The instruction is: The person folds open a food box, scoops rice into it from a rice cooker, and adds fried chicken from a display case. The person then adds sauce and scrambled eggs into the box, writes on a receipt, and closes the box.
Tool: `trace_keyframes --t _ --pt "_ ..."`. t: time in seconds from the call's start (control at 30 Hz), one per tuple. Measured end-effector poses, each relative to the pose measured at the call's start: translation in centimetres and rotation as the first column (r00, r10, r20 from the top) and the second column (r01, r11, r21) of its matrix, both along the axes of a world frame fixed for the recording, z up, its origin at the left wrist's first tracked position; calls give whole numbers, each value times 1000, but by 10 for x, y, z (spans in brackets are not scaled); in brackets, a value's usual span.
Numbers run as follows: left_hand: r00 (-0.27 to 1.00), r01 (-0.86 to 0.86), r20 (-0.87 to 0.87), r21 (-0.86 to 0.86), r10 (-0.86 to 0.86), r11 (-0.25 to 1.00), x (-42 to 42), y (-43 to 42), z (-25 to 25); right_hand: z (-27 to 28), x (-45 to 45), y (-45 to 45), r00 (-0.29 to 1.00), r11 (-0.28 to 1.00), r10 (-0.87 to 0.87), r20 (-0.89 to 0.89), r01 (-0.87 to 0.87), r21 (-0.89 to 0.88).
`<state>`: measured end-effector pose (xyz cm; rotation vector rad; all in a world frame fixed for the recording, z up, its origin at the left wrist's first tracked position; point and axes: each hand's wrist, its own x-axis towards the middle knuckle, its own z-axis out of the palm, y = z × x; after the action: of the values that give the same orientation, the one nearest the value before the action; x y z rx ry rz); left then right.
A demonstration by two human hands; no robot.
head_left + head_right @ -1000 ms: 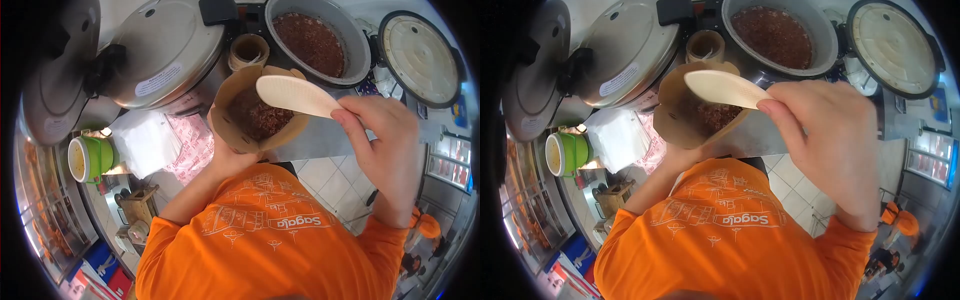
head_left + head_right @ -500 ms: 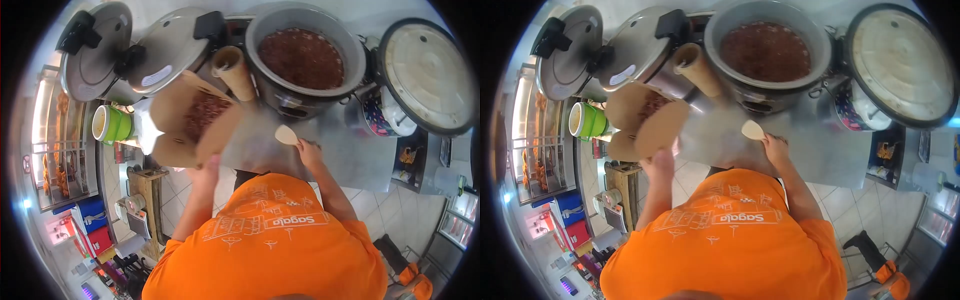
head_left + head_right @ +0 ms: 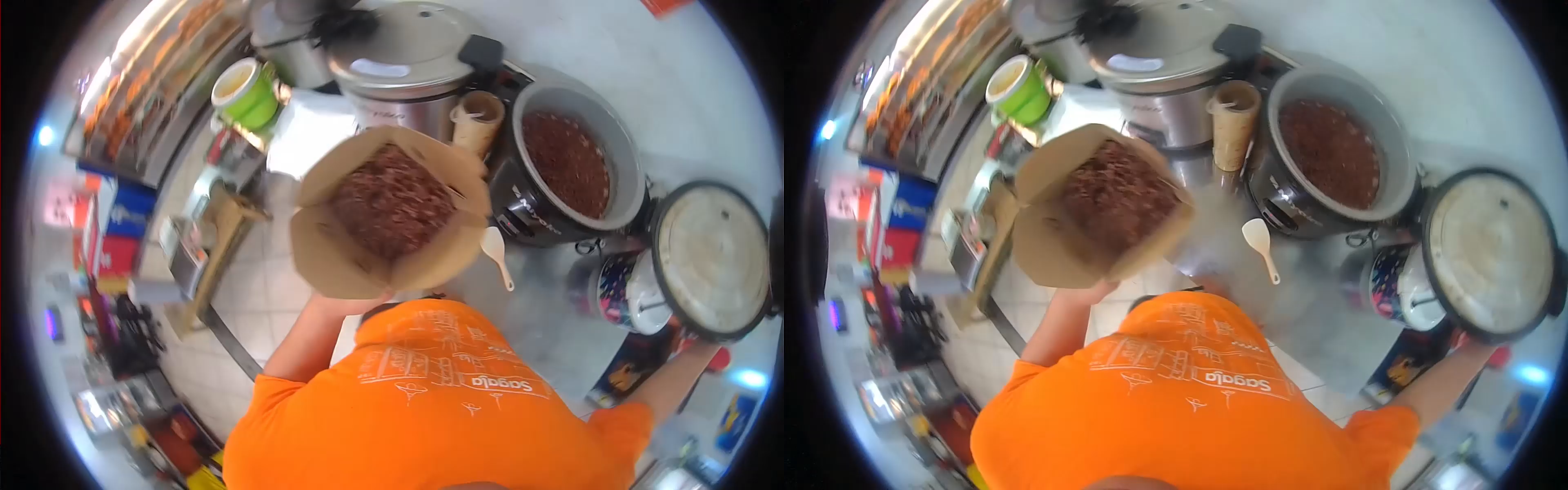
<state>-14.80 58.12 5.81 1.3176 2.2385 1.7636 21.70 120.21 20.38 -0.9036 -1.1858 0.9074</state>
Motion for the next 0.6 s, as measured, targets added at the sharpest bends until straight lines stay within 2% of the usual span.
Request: trace_keyframes --t 0.03,0.07,0.13,0.2,0.27,0.33,0.4,0.43,0.47,0.5,0.53,0.57,0.6 --pt "999 37 -10 -15 -37 999 8 -2 -6 9 -23 13 998 999 -16 59 14 45" --pt "977 -61 203 10 58 998 22 10 7 20 -46 24 991 994 -43 123 30 102" --pt "888 -201 428 30 169 979 43 9 5 37 -105 39 960 968 -105 260 39 246" --pt "872 -209 458 30 173 977 52 -4 -2 54 -174 46 898 906 -180 402 -7 423" --pt "870 -198 469 54 150 979 56 -17 -7 52 -256 41 786 802 -232 573 -179 570" --pt "852 -256 487 66 193 964 66 -45 -18 22 -342 12 565 705 -259 784 -445 553" --pt "824 -340 500 63 265 938 84 -79 -37 -21 -403 -83 104 705 -365 925 -619 347" --pt "791 -368 525 -6 316 930 96 -99 -47 -65 -418 -88 350 443 -331 877 -763 471" --pt "734 -336 562 -188 381 923 108 -121 -51 -80 -428 -134 50 604 -388 920 -741 295" --pt "659 -308 579 -374 480 875 122 -150 -52 -125 -443 -107 222 524 -451 864 -718 458" --pt "565 -279 564 -556 602 783 136 -181 -50 -138 -454 -90 225 484 -485 845 -736 473" --pt "489 -298 524 -651 697 698 152 -211 -49 -95 -452 -134 -58 701 -313 948 -687 190" --pt "406 -301 478 -735 779 608 168 -241 -49 -94 -450 -97 -90 591 -349 933 -794 144"
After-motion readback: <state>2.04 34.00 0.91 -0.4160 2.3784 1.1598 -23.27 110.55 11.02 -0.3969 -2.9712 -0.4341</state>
